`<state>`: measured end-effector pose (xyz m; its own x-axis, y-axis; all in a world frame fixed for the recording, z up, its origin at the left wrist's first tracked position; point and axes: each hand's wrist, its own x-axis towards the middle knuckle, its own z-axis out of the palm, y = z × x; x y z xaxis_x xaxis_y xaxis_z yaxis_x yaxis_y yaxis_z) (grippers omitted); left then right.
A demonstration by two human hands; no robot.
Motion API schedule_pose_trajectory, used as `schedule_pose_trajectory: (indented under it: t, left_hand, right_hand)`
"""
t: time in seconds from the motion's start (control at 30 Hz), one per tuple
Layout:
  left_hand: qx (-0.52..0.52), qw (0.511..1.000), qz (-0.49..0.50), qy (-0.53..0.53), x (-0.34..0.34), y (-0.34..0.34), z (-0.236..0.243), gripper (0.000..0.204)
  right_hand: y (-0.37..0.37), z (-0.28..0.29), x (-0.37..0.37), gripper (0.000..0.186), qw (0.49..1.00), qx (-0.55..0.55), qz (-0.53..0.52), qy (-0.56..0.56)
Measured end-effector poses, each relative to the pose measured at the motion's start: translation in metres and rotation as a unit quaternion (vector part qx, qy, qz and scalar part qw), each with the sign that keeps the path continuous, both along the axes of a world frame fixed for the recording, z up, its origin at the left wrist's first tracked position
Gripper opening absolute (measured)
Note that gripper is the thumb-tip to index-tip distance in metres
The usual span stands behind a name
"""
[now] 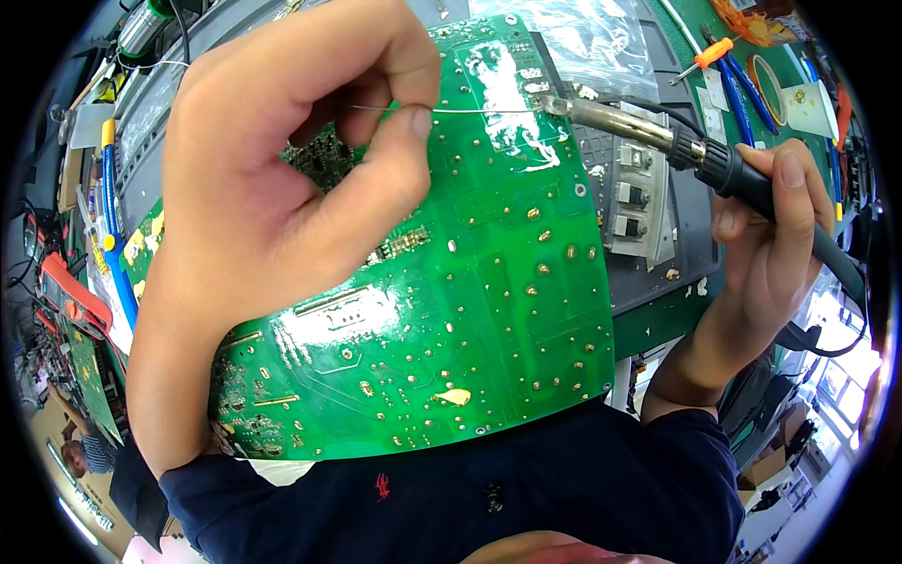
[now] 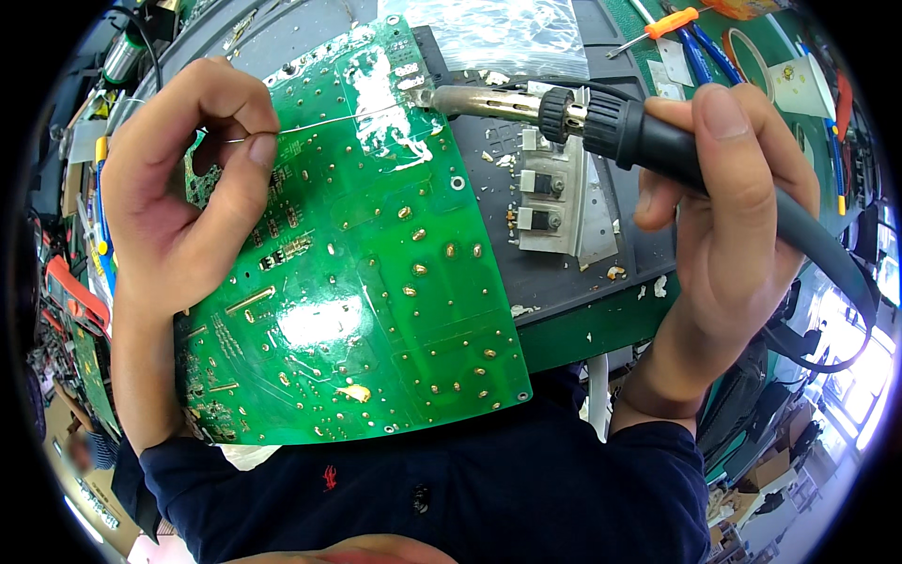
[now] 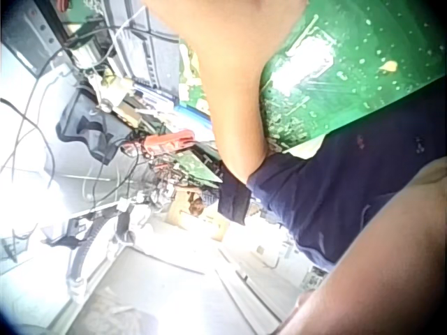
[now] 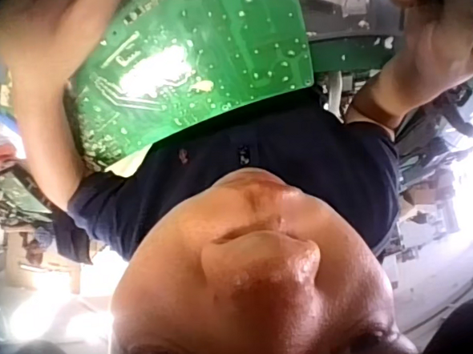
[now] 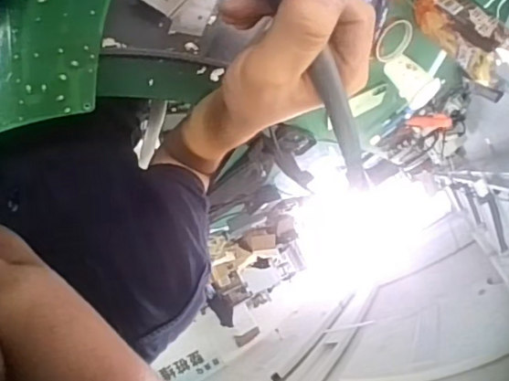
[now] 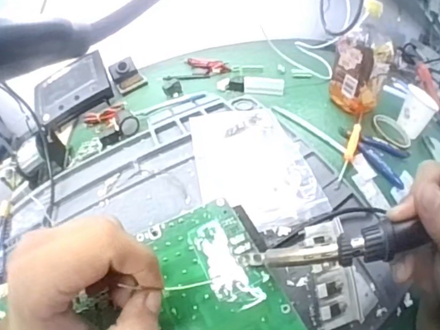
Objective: The person desolders components from a green circuit board using a soldering iron and a solder sucker, and then uses a screwdriver to pry on components on the other side of the board.
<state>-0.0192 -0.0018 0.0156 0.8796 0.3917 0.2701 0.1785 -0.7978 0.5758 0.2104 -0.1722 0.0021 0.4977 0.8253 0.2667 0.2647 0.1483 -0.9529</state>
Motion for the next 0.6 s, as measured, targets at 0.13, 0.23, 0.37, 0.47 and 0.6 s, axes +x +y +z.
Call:
schedule_pose_trajectory:
  t: [0.13, 0.23, 0.37, 0.47, 0.6]
  left_hand:
    - [-0.019, 0.999, 0.005, 0.03, 0.005, -0.002, 0.008, 0.01]
    - [-0.041, 0.997, 0.024, 0.062, 0.014, -0.008, 0.023, 0.01]
    - [-0.027, 0.998, 0.014, -0.062, 0.004, -0.009, -0.005, 0.01]
    - [-0.029, 0.998, 0.008, -0.064, 0.007, -0.009, -0.005, 0.009]
    - [0.004, 1.0, -0.008, -0.016, 0.003, 0.0, -0.002, 0.009]
  right_hand:
    - [-0.001, 0.0, 0.0, 0.034, 1.0, 0.004, -0.002, 0.002]
    - [-0.001, -0.001, 0.001, 0.034, 1.0, 0.009, 0.005, 0.001]
    - [0.0, -0.001, 0.002, 0.034, 1.0, 0.01, 0.017, 0.001]
    - [-0.001, -0.001, 0.004, 0.034, 1.0, 0.007, 0.019, -0.004]
    - [-0.001, -0.001, 0.004, 0.035, 1.0, 0.005, 0.022, -0.004]
